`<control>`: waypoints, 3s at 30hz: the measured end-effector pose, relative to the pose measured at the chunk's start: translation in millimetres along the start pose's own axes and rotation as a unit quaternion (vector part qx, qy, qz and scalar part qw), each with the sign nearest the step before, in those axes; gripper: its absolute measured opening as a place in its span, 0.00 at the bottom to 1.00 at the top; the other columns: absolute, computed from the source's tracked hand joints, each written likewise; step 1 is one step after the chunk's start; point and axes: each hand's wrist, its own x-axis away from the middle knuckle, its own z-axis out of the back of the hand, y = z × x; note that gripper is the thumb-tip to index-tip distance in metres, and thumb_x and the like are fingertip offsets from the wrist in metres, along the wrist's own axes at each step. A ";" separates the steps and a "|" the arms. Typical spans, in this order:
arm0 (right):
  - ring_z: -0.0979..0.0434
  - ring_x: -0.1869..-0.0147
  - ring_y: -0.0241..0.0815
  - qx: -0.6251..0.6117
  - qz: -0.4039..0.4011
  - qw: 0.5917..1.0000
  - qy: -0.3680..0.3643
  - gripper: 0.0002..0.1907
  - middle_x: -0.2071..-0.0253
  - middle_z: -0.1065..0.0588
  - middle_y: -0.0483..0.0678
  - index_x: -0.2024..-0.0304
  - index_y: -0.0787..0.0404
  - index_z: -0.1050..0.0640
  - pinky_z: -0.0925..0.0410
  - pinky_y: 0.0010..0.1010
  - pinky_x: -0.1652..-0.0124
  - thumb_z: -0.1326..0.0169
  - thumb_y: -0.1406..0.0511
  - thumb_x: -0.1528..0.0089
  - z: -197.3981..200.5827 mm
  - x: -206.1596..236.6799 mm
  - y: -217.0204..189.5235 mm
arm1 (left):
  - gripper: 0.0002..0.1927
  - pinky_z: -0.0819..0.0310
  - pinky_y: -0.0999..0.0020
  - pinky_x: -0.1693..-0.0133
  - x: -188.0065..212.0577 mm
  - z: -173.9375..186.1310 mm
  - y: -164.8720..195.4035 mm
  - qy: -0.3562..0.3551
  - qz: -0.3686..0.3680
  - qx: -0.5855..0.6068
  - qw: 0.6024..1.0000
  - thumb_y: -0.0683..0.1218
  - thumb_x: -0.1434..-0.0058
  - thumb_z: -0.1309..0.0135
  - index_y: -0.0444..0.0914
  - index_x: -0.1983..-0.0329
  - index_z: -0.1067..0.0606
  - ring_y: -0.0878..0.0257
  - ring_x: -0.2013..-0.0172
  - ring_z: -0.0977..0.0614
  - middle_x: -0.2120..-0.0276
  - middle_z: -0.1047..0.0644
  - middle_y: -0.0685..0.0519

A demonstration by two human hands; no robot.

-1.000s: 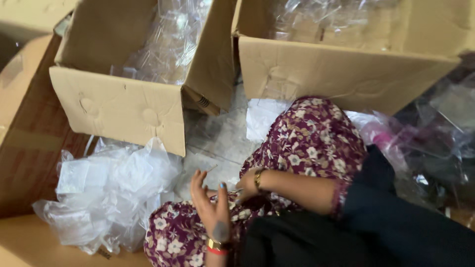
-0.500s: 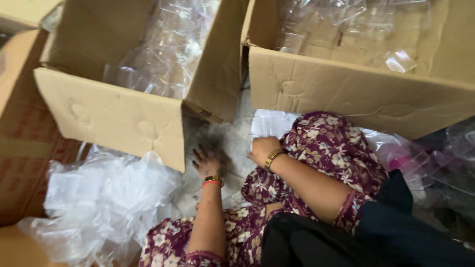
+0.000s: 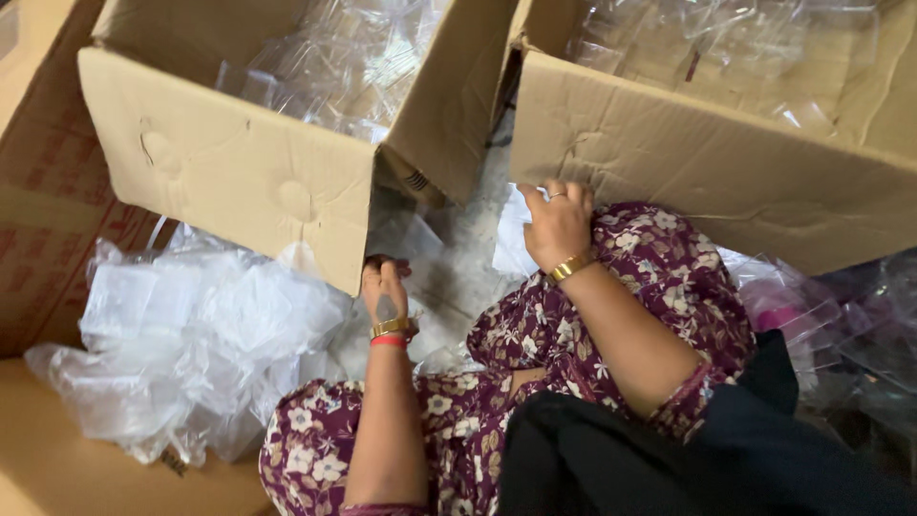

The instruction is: The person sits on the floor among open cardboard boxes and plastic bags. They open plastic bags, remove clear plastic boxes one at a time, and place the boxes into the cardboard boxes, occasionally repositioning bags and boxes to reach the contents.

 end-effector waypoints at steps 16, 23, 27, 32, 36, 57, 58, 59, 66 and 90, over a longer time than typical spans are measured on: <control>0.20 0.51 0.63 -0.055 -0.122 0.966 -0.220 0.21 0.53 0.19 0.61 0.35 0.55 0.29 0.30 0.54 0.52 0.53 0.57 0.29 -102.7 36.0 -26.3 | 0.35 0.57 0.23 0.39 38.4 -18.7 -24.9 -0.253 0.000 -0.514 0.820 0.58 0.33 0.56 0.58 0.24 0.52 0.48 0.27 0.59 0.23 0.60 0.51; 0.44 0.29 0.62 0.020 0.042 0.978 -0.205 0.50 0.30 0.45 0.65 0.29 0.54 0.40 0.46 0.55 0.36 0.38 0.44 0.48 -66.5 40.5 -68.5 | 0.53 0.45 0.41 0.38 28.4 -13.2 11.5 -0.230 0.086 -0.585 0.773 0.66 0.50 0.39 0.45 0.26 0.47 0.45 0.32 0.43 0.31 0.44 0.43; 0.45 0.28 0.61 0.001 -0.023 0.957 -0.289 0.56 0.30 0.46 0.62 0.27 0.50 0.43 0.46 0.51 0.34 0.35 0.43 0.52 -59.1 41.3 -77.3 | 0.65 0.40 0.50 0.38 44.4 20.2 28.4 -0.175 0.101 -0.537 0.819 0.72 0.60 0.29 0.36 0.27 0.45 0.43 0.36 0.35 0.37 0.36 0.37; 0.41 0.30 0.59 -0.188 -0.105 0.938 -0.271 0.52 0.32 0.44 0.60 0.29 0.50 0.42 0.42 0.49 0.35 0.35 0.50 0.53 -77.8 29.2 -84.0 | 0.51 0.28 0.51 0.46 71.0 66.1 21.9 -0.189 0.097 -0.028 0.977 0.63 0.47 0.35 0.39 0.26 0.42 0.48 0.46 0.26 0.43 0.29 0.40; 0.34 0.30 0.56 -0.762 -0.132 0.569 -0.280 0.46 0.32 0.37 0.58 0.26 0.56 0.43 0.35 0.48 0.37 0.42 0.59 0.45 -70.9 22.0 -58.0 | 0.35 0.24 0.53 0.56 64.2 55.6 23.5 -0.217 0.228 0.395 0.863 0.54 0.39 0.46 0.43 0.30 0.38 0.55 0.50 0.23 0.45 0.26 0.48; 0.39 0.21 0.51 -0.766 -0.039 0.593 -0.246 0.41 0.26 0.37 0.57 0.25 0.69 0.42 0.43 0.46 0.27 0.48 0.62 0.40 -77.8 4.3 -70.7 | 0.41 0.27 0.62 0.51 25.6 28.3 64.9 -0.157 0.173 0.355 0.905 0.47 0.46 0.39 0.47 0.29 0.41 0.58 0.46 0.25 0.38 0.32 0.48; 0.39 0.21 0.51 -0.763 -0.039 0.596 -0.248 0.42 0.27 0.37 0.57 0.25 0.69 0.42 0.43 0.46 0.27 0.48 0.63 0.40 -76.6 3.8 -71.4 | 0.40 0.27 0.62 0.51 25.2 28.6 65.6 -0.157 0.186 0.357 0.902 0.47 0.46 0.39 0.47 0.29 0.40 0.58 0.45 0.24 0.38 0.32 0.48; 0.39 0.22 0.51 -0.768 -0.043 0.593 -0.238 0.42 0.27 0.37 0.58 0.25 0.70 0.42 0.44 0.46 0.26 0.49 0.63 0.40 -75.7 3.6 -72.4 | 0.40 0.27 0.62 0.51 24.9 29.4 66.0 -0.165 0.183 0.375 0.894 0.47 0.45 0.39 0.46 0.29 0.40 0.58 0.45 0.24 0.38 0.32 0.47; 0.38 0.22 0.52 -0.769 -0.063 0.614 -0.168 0.43 0.27 0.36 0.58 0.26 0.72 0.41 0.43 0.48 0.26 0.51 0.60 0.42 -72.5 -0.4 -73.7 | 0.39 0.25 0.62 0.47 28.3 29.8 64.8 -0.178 0.147 0.420 0.877 0.46 0.44 0.39 0.45 0.29 0.39 0.55 0.41 0.23 0.38 0.31 0.46; 0.38 0.22 0.52 -0.748 -0.013 0.623 -0.230 0.42 0.27 0.37 0.63 0.26 0.72 0.41 0.45 0.47 0.25 0.47 0.60 0.40 -80.8 0.9 -66.7 | 0.45 0.23 0.57 0.48 26.3 22.9 50.4 -0.171 0.100 0.428 0.882 0.40 0.47 0.36 0.42 0.27 0.43 0.50 0.40 0.25 0.39 0.34 0.45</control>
